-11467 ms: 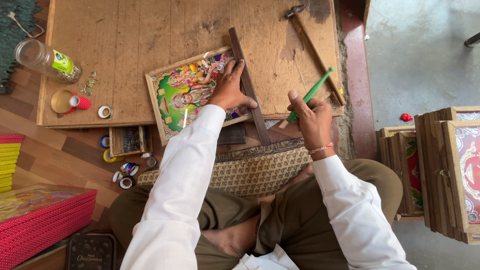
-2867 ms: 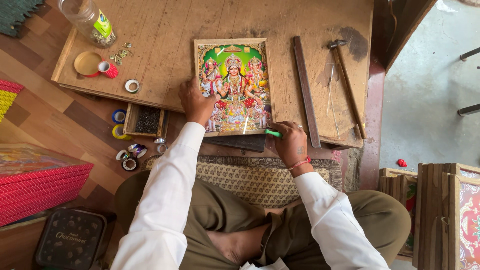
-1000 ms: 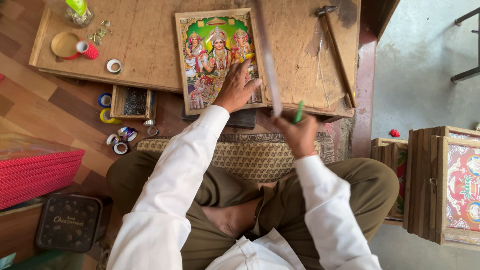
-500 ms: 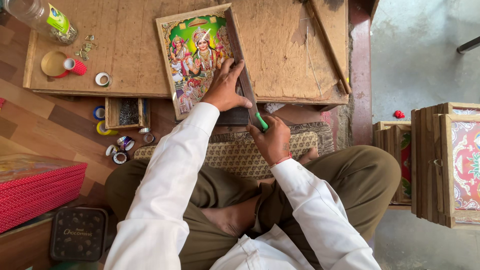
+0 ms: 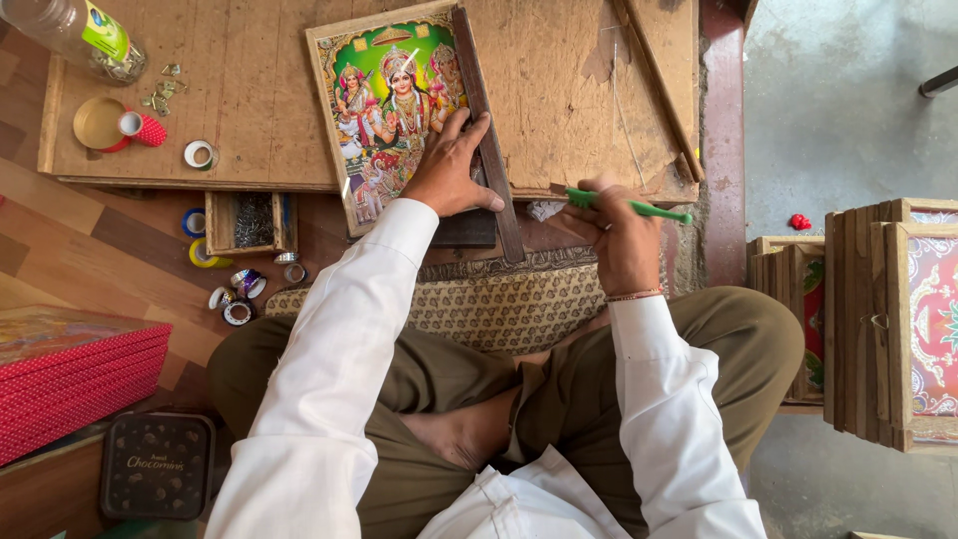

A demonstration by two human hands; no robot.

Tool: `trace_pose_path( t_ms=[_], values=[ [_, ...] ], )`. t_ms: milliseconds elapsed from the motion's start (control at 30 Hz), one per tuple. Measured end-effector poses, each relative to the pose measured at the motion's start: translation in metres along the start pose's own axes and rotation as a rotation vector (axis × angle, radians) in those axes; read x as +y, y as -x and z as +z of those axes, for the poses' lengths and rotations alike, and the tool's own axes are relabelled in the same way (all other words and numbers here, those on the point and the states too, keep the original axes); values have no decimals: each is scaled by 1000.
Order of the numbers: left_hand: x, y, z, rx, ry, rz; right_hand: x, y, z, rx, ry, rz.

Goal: The person measures a wooden frame with a ruler and utility knife, then applies red decorative tape around the edges. They use a hammer and nails to secure the tape and finish the frame.

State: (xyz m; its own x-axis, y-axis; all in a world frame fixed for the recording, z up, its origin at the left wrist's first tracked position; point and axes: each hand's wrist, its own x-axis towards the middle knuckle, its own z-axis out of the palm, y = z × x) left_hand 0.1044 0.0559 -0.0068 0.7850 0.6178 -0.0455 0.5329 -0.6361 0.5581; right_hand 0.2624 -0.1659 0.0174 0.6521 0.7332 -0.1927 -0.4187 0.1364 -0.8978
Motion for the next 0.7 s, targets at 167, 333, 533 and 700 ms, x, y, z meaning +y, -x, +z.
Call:
trace_pose_path(
  t_ms=[167, 333, 533, 700],
  values=[
    [2, 0, 1, 3, -3, -4, 5, 3, 17, -113, 303, -139],
    [9, -3, 2, -20, -18, -60, 4, 12, 27, -133, 715, -230],
    [16, -6, 5, -39, -55, -94, 0, 12, 36, -143, 861, -426],
    [19, -8, 9, -31, -22, -89, 2, 10, 40, -232, 988, -559]
  ],
)
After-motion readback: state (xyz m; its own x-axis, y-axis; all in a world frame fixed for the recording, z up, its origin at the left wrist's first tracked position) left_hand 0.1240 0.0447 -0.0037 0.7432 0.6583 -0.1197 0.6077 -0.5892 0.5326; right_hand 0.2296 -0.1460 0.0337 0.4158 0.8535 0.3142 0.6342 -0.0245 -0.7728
